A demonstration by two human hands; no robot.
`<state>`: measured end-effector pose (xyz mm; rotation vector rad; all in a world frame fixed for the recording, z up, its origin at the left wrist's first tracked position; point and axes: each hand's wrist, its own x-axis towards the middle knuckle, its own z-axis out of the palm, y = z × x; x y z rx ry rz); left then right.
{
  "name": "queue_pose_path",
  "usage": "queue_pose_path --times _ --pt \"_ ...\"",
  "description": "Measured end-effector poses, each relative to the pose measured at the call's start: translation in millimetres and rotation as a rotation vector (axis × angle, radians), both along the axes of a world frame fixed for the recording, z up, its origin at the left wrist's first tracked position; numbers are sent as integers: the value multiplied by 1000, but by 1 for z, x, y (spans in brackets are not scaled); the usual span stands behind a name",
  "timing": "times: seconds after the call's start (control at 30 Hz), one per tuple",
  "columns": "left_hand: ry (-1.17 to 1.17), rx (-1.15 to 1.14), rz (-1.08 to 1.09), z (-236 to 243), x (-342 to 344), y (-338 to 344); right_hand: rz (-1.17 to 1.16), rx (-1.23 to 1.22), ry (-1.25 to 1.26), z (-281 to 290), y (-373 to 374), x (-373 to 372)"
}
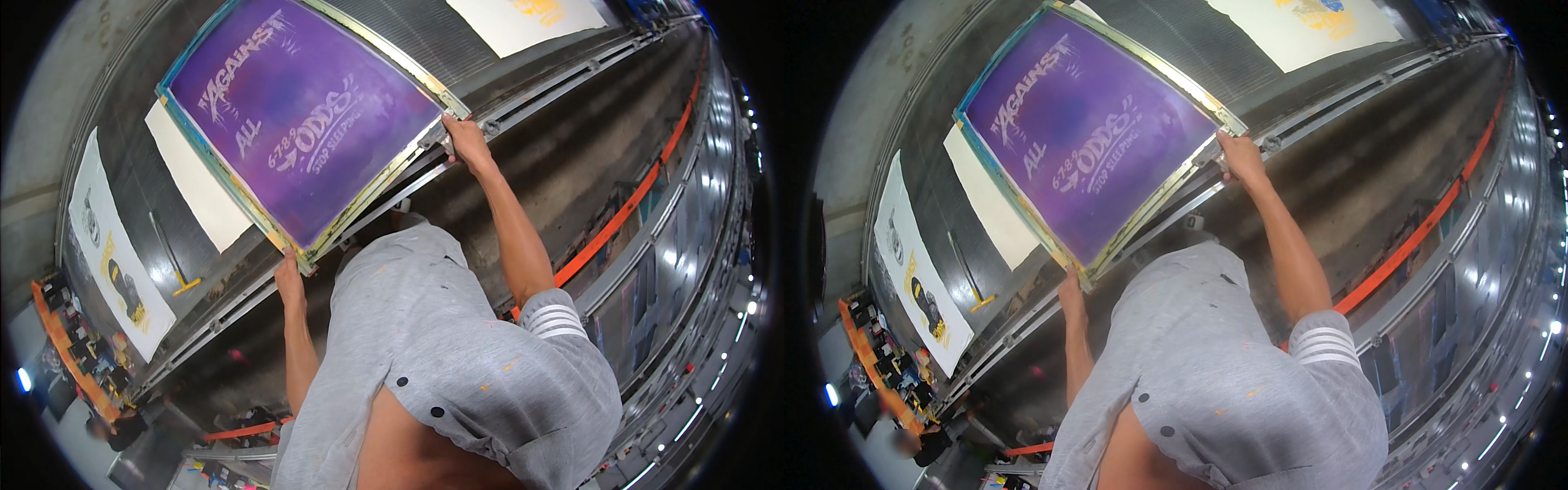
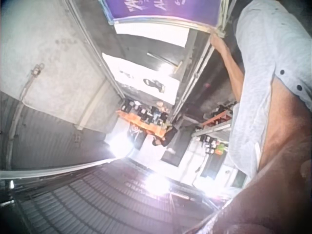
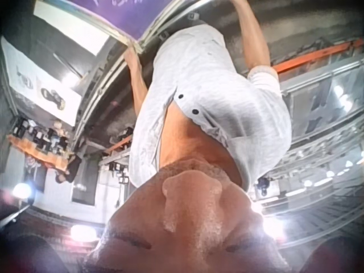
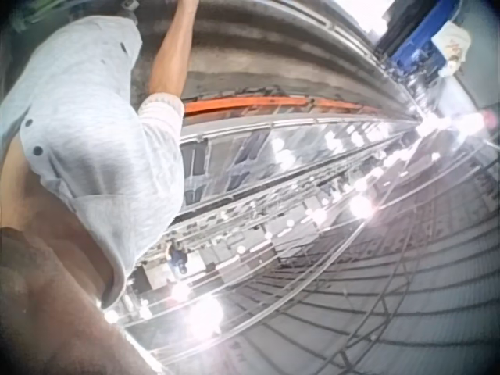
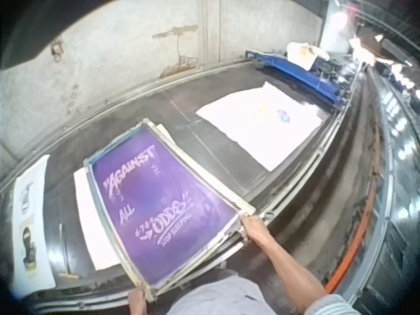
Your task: The person tapes a purple stencil to a screen printing frame, secures it with masking tape, and then uses a utility knife to trim the edges of the stencil. The person then uses a squeegee to smooth the stencil onto the frame.
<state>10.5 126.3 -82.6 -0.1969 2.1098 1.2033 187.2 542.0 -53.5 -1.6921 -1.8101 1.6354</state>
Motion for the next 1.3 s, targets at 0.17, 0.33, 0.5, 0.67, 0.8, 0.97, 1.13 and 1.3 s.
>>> queue_pose_path --times 0.17,0.33,0.5,0.67,0.8,0.97,1.13,1.3 --pt "-30 -11 -17 2 -3 0 202 -322 77 5 -34 0" --pt "-37 17 35 12 1 10 474 -511 52 11 -69 -8" --pt "-19 11 86 14 4 12 650 -255 -21 17 -74 15" --pt "51 -214 80 12 3 4 644 -87 -33 45 -26 13" --pt "406 -113 275 13 11 26 318 719 -59 28 41 -10" --pt "207 199 326 3 -18 51 465 681 -116 -17 88 -54" --pt "484 -107 295 4 -43 48 476 380 -35 -20 74 -72" --pt "632 -139 254 16 -55 44 445 518 -120 -43 52 -60"
